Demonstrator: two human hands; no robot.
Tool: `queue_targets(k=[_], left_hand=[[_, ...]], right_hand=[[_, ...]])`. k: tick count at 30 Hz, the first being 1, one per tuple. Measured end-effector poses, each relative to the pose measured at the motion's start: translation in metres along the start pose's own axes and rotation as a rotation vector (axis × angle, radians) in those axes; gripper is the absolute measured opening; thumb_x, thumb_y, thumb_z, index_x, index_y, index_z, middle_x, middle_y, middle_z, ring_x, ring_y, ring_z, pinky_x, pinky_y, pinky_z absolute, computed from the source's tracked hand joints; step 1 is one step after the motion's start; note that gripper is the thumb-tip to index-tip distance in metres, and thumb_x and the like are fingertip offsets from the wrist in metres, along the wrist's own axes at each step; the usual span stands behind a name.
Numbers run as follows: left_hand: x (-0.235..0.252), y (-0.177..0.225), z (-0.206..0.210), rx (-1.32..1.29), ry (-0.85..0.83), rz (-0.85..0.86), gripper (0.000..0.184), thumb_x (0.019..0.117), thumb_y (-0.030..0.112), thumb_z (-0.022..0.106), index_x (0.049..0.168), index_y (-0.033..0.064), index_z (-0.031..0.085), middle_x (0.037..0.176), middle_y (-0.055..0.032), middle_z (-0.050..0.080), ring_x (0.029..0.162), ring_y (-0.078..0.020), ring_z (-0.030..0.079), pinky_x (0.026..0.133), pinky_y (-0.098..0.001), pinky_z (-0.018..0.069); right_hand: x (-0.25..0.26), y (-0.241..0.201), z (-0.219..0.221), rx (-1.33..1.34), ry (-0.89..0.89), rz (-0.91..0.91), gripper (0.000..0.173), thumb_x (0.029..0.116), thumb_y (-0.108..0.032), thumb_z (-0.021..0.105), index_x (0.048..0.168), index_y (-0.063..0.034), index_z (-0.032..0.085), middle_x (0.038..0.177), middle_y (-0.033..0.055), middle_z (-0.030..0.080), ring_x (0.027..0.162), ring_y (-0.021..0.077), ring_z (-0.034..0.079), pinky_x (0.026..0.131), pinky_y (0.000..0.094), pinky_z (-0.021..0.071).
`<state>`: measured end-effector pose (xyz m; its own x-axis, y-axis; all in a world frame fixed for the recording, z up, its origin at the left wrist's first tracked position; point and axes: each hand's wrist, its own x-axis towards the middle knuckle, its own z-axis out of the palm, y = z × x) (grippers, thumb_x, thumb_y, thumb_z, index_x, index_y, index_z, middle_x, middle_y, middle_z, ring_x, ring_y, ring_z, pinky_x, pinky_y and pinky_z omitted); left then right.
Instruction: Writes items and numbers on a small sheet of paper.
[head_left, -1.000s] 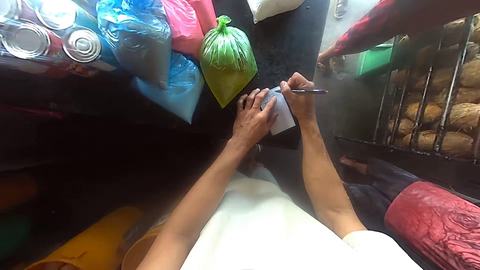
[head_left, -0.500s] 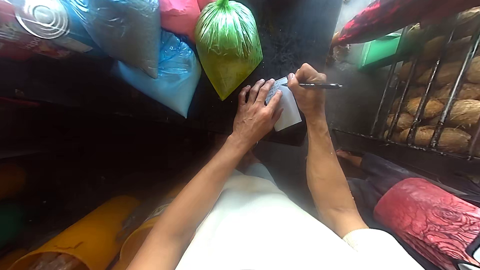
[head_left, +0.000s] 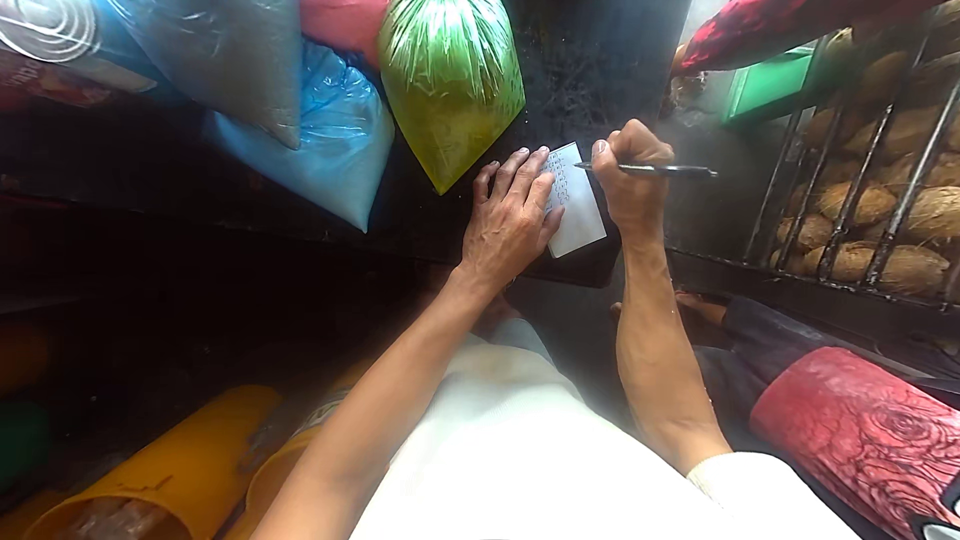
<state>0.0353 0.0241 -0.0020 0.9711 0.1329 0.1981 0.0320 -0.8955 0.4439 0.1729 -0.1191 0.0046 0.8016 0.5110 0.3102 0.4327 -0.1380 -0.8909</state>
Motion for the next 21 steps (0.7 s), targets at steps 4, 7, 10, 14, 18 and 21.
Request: queue_targets(k=[4,7,10,14,18,21], left_hand=[[-0.0002,0.0000,-0.0007,-0.004,-0.003,-0.007,0.042,0.1029,0.045,0.052,0.127,0.0137,0.066,0.153,-0.0034,0.052,0.145,-0.0249,0.043,0.119,-0.0506,0.0288],[0.0012,-0.0004,-0.0009,-0.014,-0.003,0.001,0.042,0.1031,0.044,0.052,0.128,0.0131,0.067,0.153,-0.0041,0.052,0.145,-0.0254,0.043,0.119,-0.0508,0.0288],[0.0005,-0.0003,-0.0012,-0.020,-0.003,-0.005,0.042,0.1028,0.045,0.053,0.126,0.0128,0.067,0.153,-0.0045,0.053,0.145,-0.0257,0.044,0.118,-0.0509,0.0294],[0.0011,-0.0003,-0.0017,-0.025,-0.003,-0.004,0.041,0.1030,0.044,0.053,0.126,0.0130,0.067,0.153,-0.0041,0.053,0.145,-0.0258,0.043,0.119,-0.0507,0.0288],[0.0006,-0.0006,-0.0009,-0.019,-0.001,-0.004,0.041,0.1030,0.044,0.053,0.126,0.0133,0.067,0.153,-0.0041,0.053,0.145,-0.0258,0.043,0.118,-0.0508,0.0290],[0.0001,-0.0002,-0.0016,-0.019,-0.006,0.002,0.042,0.1032,0.045,0.052,0.127,0.0133,0.067,0.153,-0.0046,0.052,0.145,-0.0260,0.043,0.118,-0.0509,0.0289]], right_hand=[[-0.0049,-0.0002,0.0011,-0.025,-0.037,0.028,0.023,0.0943,-0.005,0.064,0.072,-0.0076,0.056,0.063,-0.0032,0.053,0.056,0.0014,0.050,0.051,0.0184,0.0400],[-0.0030,0.0007,0.0010,-0.055,-0.046,0.025,0.023,0.0945,-0.006,0.065,0.073,-0.0063,0.057,0.063,-0.0018,0.054,0.056,0.0023,0.051,0.051,0.0191,0.0409],[-0.0046,0.0014,0.0015,-0.065,-0.032,0.005,0.025,0.0944,-0.005,0.065,0.071,-0.0058,0.057,0.063,-0.0002,0.053,0.057,0.0037,0.052,0.052,0.0201,0.0415],[-0.0055,0.0006,-0.0013,-0.012,-0.032,-0.002,0.026,0.0937,-0.004,0.063,0.070,-0.0078,0.053,0.062,-0.0023,0.051,0.056,0.0025,0.048,0.051,0.0192,0.0382],[-0.0051,-0.0007,-0.0007,-0.062,-0.068,0.006,0.026,0.0934,-0.003,0.064,0.069,-0.0061,0.055,0.062,-0.0003,0.052,0.056,0.0038,0.050,0.051,0.0202,0.0391],[-0.0095,-0.0014,-0.0039,-0.002,-0.009,-0.023,0.026,0.0933,-0.003,0.063,0.070,-0.0089,0.053,0.062,-0.0032,0.050,0.057,0.0023,0.049,0.052,0.0189,0.0387]])
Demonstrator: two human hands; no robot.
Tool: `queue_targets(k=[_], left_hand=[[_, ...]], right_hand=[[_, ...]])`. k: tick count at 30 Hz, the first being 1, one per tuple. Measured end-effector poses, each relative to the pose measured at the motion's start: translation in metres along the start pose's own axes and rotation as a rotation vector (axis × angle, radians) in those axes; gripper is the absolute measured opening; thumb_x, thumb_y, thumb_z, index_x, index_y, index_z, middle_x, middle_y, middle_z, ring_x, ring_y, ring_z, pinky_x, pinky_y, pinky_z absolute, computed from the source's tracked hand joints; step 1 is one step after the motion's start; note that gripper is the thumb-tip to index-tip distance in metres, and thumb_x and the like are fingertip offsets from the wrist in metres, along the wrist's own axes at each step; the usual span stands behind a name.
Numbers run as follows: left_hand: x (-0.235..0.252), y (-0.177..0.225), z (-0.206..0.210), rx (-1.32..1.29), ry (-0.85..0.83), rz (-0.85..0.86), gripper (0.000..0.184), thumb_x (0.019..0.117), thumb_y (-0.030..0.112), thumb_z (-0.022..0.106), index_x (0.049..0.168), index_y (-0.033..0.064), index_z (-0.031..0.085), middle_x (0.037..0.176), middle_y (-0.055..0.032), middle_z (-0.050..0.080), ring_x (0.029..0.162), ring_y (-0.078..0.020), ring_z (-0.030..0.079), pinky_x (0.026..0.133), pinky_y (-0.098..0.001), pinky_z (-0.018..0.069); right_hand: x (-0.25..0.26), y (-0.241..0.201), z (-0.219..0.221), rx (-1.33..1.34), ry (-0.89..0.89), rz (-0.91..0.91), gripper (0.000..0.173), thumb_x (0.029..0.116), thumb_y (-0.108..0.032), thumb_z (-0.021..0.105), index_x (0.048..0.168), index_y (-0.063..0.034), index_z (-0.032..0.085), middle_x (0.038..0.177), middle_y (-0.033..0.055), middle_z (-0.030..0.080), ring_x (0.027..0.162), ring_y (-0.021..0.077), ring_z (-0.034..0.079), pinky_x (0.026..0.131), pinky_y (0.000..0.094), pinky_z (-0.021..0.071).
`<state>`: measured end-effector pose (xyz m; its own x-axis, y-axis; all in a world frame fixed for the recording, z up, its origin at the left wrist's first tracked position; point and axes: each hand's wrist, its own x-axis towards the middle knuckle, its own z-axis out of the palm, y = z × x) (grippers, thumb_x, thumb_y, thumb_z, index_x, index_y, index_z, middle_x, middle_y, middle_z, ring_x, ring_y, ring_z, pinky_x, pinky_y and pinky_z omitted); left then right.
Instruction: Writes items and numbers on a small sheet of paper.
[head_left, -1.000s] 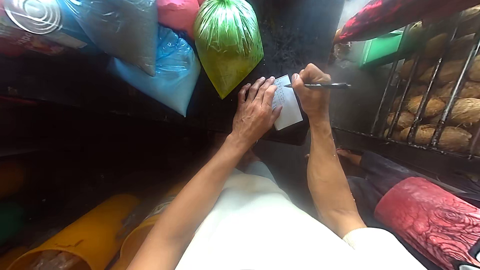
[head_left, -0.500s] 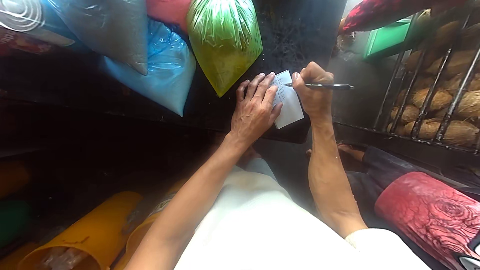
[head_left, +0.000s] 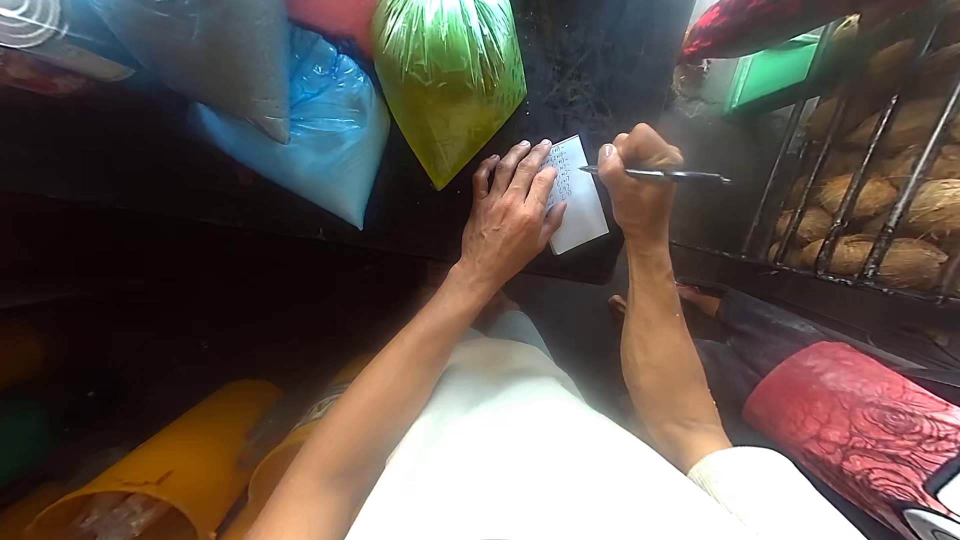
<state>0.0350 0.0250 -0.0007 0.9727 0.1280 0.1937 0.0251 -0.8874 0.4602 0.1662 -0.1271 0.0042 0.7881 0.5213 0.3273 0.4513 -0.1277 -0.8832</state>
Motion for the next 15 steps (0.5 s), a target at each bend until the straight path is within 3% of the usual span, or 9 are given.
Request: queue_targets(k=[15], left_hand=[[0.0002,-0.0006,0.0001,-0.002,-0.009,-0.003,0.042,0.1033,0.044,0.052,0.127,0.0131,0.066,0.153,-0.0046,0.052,0.145,-0.0261,0.043,0.118,-0.0518,0.0284]], right_hand=[[-0.0063,-0.0009,-0.0048,0.026,-0.097,0.049,0.026,0.0930,-0.002,0.063,0.070,-0.0084,0.054,0.062,-0.0036,0.050,0.056,0.0011,0.048,0.050,0.0176,0.0374]])
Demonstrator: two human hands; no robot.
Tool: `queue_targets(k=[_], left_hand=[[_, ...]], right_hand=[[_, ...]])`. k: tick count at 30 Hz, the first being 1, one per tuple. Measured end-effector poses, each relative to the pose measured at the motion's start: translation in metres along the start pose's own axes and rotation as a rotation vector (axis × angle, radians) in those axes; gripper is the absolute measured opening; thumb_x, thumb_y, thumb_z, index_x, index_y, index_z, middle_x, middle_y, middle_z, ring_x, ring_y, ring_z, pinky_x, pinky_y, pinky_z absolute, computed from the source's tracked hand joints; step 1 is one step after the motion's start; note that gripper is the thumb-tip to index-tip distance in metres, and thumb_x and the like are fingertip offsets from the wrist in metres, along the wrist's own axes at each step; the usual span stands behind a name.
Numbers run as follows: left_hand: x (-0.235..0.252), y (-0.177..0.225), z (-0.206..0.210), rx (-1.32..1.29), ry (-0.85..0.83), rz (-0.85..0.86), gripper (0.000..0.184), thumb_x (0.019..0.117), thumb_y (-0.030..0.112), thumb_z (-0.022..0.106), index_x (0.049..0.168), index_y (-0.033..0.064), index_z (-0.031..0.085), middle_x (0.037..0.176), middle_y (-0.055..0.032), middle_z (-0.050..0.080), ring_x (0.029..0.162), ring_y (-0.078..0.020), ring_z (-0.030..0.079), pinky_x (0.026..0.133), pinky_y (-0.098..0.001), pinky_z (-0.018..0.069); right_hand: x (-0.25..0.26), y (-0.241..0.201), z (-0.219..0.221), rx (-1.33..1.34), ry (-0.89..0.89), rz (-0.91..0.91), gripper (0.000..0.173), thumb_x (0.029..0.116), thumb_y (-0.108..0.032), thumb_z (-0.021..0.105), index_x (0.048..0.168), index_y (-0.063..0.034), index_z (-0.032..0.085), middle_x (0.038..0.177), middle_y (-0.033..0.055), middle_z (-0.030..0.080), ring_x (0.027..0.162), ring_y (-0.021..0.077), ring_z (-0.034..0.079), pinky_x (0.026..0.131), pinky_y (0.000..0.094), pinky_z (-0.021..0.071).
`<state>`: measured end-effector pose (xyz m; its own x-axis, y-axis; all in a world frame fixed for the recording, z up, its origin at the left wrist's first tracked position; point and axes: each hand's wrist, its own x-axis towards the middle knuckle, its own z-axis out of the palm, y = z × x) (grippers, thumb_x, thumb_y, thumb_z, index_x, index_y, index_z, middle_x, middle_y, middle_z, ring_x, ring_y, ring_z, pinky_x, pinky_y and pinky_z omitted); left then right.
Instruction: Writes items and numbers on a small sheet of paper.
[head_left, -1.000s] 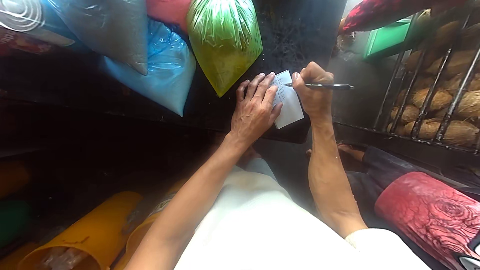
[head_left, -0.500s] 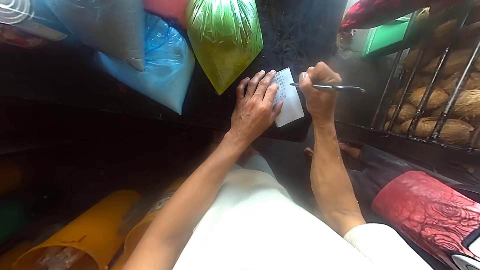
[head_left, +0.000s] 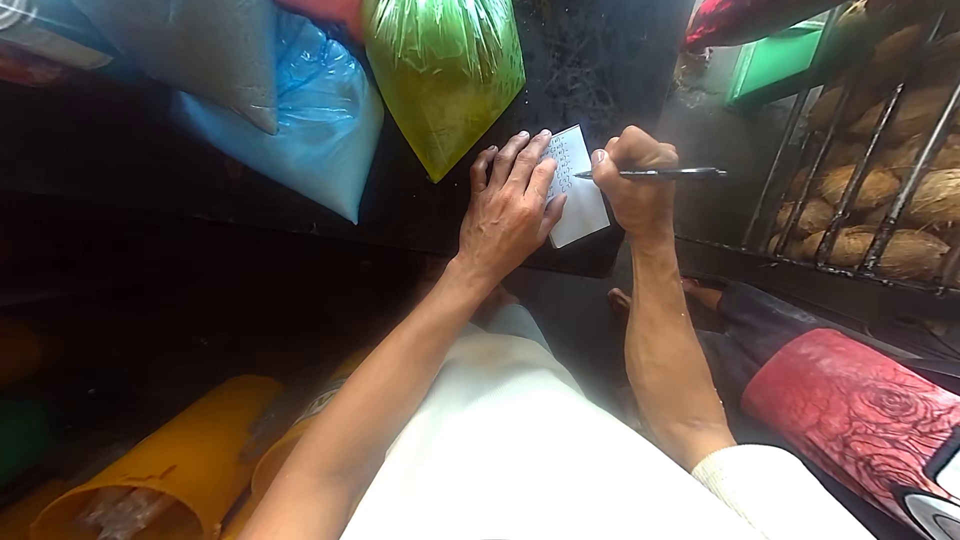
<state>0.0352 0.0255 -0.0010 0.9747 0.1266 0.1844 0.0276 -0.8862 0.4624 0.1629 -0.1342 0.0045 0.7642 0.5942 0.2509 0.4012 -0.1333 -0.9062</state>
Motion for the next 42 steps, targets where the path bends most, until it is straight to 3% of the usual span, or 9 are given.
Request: queue_targets(k=[4,8,20,24,29,33,38,40,42], left_hand=[[0.000,0.000,0.001,0.008,0.004,0.000,0.041,0.1035,0.044,0.051,0.127,0.0136,0.066,0.154,-0.0042,0.052,0.146,-0.0257,0.042,0.118,-0.0517,0.0285],[0.001,0.001,0.000,0.014,0.004,0.002,0.041,0.1033,0.044,0.051,0.127,0.0134,0.066,0.154,-0.0043,0.052,0.145,-0.0258,0.042,0.118,-0.0514,0.0284],[0.001,0.000,-0.001,-0.010,0.017,0.011,0.039,0.1027,0.043,0.053,0.126,0.0149,0.067,0.155,-0.0069,0.050,0.146,-0.0274,0.042,0.119,-0.0513,0.0289],[-0.007,-0.005,-0.010,-0.311,0.186,-0.038,0.029,0.0984,0.026,0.065,0.120,0.0077,0.070,0.138,-0.0145,0.060,0.135,-0.0322,0.049,0.111,-0.0467,0.0412],[-0.026,-0.003,-0.024,-0.388,0.202,-0.137,0.028,0.0994,0.014,0.061,0.122,0.0006,0.067,0.133,-0.0145,0.062,0.131,-0.0289,0.053,0.110,-0.0405,0.0445],[-0.027,-0.005,-0.017,-0.287,0.185,0.001,0.021,0.0993,0.017,0.060,0.112,0.0060,0.073,0.125,-0.0113,0.067,0.129,-0.0296,0.055,0.110,-0.0476,0.0431],[-0.030,-0.005,-0.010,-0.200,0.187,0.139,0.016,0.0975,0.020,0.064,0.103,0.0132,0.077,0.115,-0.0062,0.071,0.122,-0.0262,0.060,0.107,-0.0485,0.0421],[-0.029,-0.003,-0.009,-0.133,0.153,0.113,0.019,0.0985,0.028,0.064,0.105,0.0156,0.077,0.120,-0.0066,0.069,0.125,-0.0269,0.057,0.109,-0.0485,0.0404],[-0.026,0.001,-0.010,-0.054,0.094,0.073,0.029,0.0988,0.039,0.063,0.116,0.0183,0.074,0.132,-0.0084,0.063,0.134,-0.0296,0.051,0.112,-0.0503,0.0373]], right_hand=[[0.001,0.001,0.000,-0.043,-0.030,-0.019,0.027,0.0933,-0.003,0.063,0.069,-0.0060,0.054,0.062,-0.0004,0.051,0.056,0.0036,0.048,0.051,0.0198,0.0376],[-0.005,-0.001,-0.004,0.018,0.033,-0.038,0.026,0.0930,-0.002,0.062,0.070,-0.0098,0.053,0.063,-0.0046,0.051,0.058,0.0007,0.049,0.053,0.0174,0.0387],[-0.014,0.002,-0.004,0.046,0.068,-0.013,0.023,0.0940,-0.004,0.062,0.072,-0.0091,0.055,0.065,-0.0040,0.052,0.058,0.0020,0.050,0.053,0.0187,0.0405],[-0.014,0.003,-0.004,0.141,0.118,0.011,0.019,0.0977,-0.009,0.059,0.080,-0.0131,0.055,0.069,-0.0052,0.054,0.059,0.0043,0.053,0.053,0.0222,0.0467],[-0.013,0.004,-0.003,0.044,0.114,0.025,0.019,0.1031,-0.017,0.058,0.087,-0.0071,0.058,0.070,-0.0025,0.056,0.058,0.0048,0.055,0.054,0.0234,0.0495],[-0.012,0.004,-0.001,0.029,0.132,0.013,0.026,0.1073,-0.027,0.053,0.098,-0.0045,0.062,0.071,-0.0030,0.059,0.059,0.0040,0.058,0.056,0.0229,0.0525],[-0.009,0.004,-0.011,0.156,0.193,0.046,0.012,0.0991,-0.012,0.066,0.107,-0.0031,0.065,0.088,0.0012,0.067,0.071,0.0075,0.063,0.062,0.0239,0.0560],[-0.004,0.006,-0.012,0.149,0.194,0.044,0.013,0.0991,-0.018,0.067,0.103,-0.0062,0.063,0.083,-0.0020,0.065,0.068,0.0059,0.062,0.060,0.0236,0.0549],[0.007,0.004,-0.010,0.111,0.162,0.041,0.018,0.1035,-0.023,0.060,0.094,-0.0087,0.063,0.071,-0.0064,0.059,0.057,0.0023,0.056,0.053,0.0218,0.0507]])
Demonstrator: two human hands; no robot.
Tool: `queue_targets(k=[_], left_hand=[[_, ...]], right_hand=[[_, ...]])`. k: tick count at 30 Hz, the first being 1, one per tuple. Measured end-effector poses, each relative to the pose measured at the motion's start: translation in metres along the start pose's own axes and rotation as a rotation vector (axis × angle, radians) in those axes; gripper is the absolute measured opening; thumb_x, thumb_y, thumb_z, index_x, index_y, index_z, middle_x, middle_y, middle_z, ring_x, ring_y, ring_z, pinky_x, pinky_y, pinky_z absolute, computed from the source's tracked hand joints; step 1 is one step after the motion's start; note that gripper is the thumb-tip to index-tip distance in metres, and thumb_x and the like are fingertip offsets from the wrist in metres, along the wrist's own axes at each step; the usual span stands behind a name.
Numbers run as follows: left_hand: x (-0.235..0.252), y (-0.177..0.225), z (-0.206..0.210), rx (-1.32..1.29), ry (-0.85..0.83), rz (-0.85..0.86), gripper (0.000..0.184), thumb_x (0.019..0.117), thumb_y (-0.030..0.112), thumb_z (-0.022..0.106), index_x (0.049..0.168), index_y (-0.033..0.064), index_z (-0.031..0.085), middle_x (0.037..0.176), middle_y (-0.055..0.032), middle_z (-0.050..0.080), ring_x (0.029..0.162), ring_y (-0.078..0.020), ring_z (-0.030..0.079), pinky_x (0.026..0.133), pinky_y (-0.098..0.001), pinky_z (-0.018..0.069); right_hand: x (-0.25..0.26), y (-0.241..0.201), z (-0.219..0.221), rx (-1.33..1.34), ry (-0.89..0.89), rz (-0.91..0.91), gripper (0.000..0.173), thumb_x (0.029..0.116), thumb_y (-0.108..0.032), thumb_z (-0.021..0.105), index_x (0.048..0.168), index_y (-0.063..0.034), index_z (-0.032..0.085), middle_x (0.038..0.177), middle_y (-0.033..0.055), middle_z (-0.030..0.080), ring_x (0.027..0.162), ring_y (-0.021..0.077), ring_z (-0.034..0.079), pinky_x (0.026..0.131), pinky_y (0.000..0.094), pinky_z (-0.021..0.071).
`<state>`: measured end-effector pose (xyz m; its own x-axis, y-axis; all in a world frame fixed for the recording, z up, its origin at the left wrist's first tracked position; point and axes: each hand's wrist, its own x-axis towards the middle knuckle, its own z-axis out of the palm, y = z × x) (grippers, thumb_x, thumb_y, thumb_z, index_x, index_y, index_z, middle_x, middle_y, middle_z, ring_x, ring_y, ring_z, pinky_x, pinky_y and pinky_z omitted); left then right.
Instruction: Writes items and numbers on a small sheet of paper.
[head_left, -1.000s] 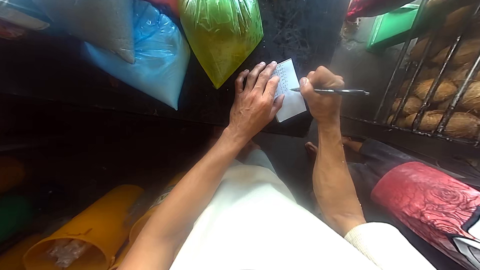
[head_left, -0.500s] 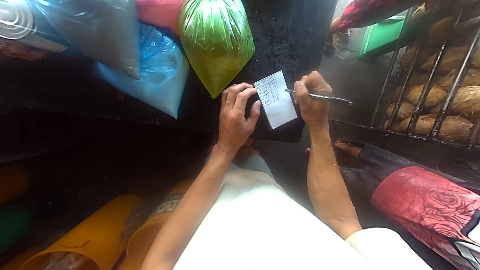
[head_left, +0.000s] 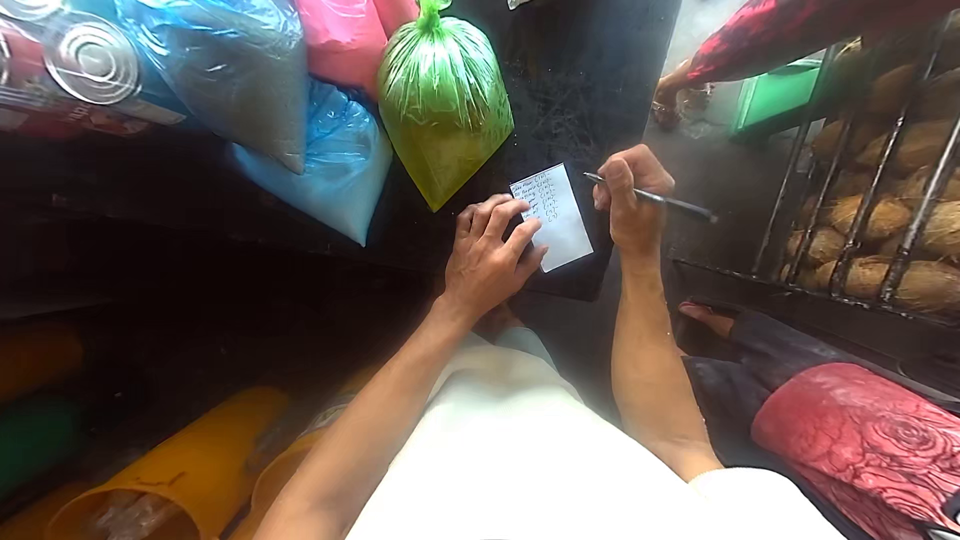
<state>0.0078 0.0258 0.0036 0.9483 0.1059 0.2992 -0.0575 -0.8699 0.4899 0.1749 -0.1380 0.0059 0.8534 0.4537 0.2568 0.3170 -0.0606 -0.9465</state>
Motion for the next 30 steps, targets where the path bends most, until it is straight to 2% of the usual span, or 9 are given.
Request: queue_targets(k=[1,3,4,6,9,12,16,30], left_hand=[[0.002,0.002,0.000,0.021,-0.026,-0.019,0.035,0.0985,0.043,0.062,0.122,0.0194,0.072,0.139,-0.0091,0.060,0.138,-0.0310,0.047,0.114,-0.0515,0.0352],[0.005,0.003,-0.001,0.044,-0.061,-0.036,0.042,0.0979,0.048,0.060,0.129,0.0203,0.069,0.146,-0.0104,0.055,0.143,-0.0330,0.041,0.116,-0.0542,0.0310],[0.005,0.003,-0.001,0.055,-0.077,-0.042,0.045,0.0979,0.049,0.060,0.132,0.0206,0.067,0.148,-0.0110,0.053,0.145,-0.0337,0.039,0.117,-0.0556,0.0290],[0.008,0.005,0.000,0.068,-0.095,-0.066,0.050,0.0985,0.050,0.059,0.139,0.0209,0.062,0.152,-0.0118,0.049,0.147,-0.0343,0.036,0.119,-0.0575,0.0262],[0.016,0.010,0.003,0.077,-0.100,-0.096,0.056,0.0992,0.053,0.055,0.145,0.0214,0.058,0.156,-0.0125,0.045,0.149,-0.0350,0.033,0.120,-0.0596,0.0226],[0.022,0.014,0.008,0.142,-0.162,-0.107,0.062,0.1004,0.061,0.047,0.150,0.0243,0.053,0.160,-0.0108,0.041,0.151,-0.0347,0.030,0.120,-0.0616,0.0197],[0.024,0.014,0.011,0.191,-0.228,-0.127,0.067,0.0999,0.066,0.041,0.153,0.0269,0.049,0.163,-0.0083,0.038,0.153,-0.0341,0.026,0.120,-0.0628,0.0165],[0.024,0.012,0.010,0.169,-0.250,-0.121,0.064,0.1014,0.063,0.040,0.154,0.0264,0.048,0.163,-0.0104,0.037,0.153,-0.0356,0.026,0.120,-0.0641,0.0164]], right_hand=[[0.006,-0.002,0.004,-0.022,-0.018,0.005,0.019,0.1039,-0.020,0.057,0.090,-0.0078,0.062,0.068,-0.0059,0.056,0.054,0.0024,0.052,0.050,0.0221,0.0471],[0.019,-0.006,0.011,-0.045,-0.051,0.013,0.011,0.1006,-0.012,0.060,0.093,-0.0051,0.062,0.068,-0.0037,0.056,0.055,0.0029,0.051,0.050,0.0215,0.0447],[0.024,-0.006,0.014,-0.056,-0.073,0.007,0.004,0.0978,-0.008,0.062,0.096,-0.0046,0.060,0.070,-0.0027,0.058,0.057,0.0028,0.053,0.052,0.0207,0.0463],[0.031,0.000,0.017,-0.077,-0.110,-0.014,0.008,0.0939,-0.005,0.065,0.097,-0.0037,0.058,0.074,-0.0008,0.060,0.062,0.0034,0.057,0.056,0.0199,0.0497],[0.034,0.008,0.018,-0.061,-0.106,-0.048,0.013,0.0920,-0.003,0.068,0.084,-0.0054,0.058,0.072,-0.0014,0.058,0.062,0.0024,0.055,0.055,0.0181,0.0469],[0.033,0.011,0.018,-0.058,-0.104,-0.064,0.018,0.0924,-0.003,0.066,0.078,-0.0062,0.058,0.069,-0.0021,0.056,0.060,0.0018,0.053,0.053,0.0175,0.0437],[0.027,0.009,0.020,-0.113,-0.098,-0.099,0.023,0.0930,-0.004,0.066,0.072,-0.0054,0.057,0.064,-0.0007,0.054,0.057,0.0024,0.052,0.051,0.0184,0.0416],[0.029,0.009,0.021,-0.195,-0.132,-0.073,0.027,0.0937,-0.004,0.065,0.069,-0.0057,0.054,0.060,-0.0005,0.052,0.053,0.0031,0.048,0.049,0.0199,0.0377]])
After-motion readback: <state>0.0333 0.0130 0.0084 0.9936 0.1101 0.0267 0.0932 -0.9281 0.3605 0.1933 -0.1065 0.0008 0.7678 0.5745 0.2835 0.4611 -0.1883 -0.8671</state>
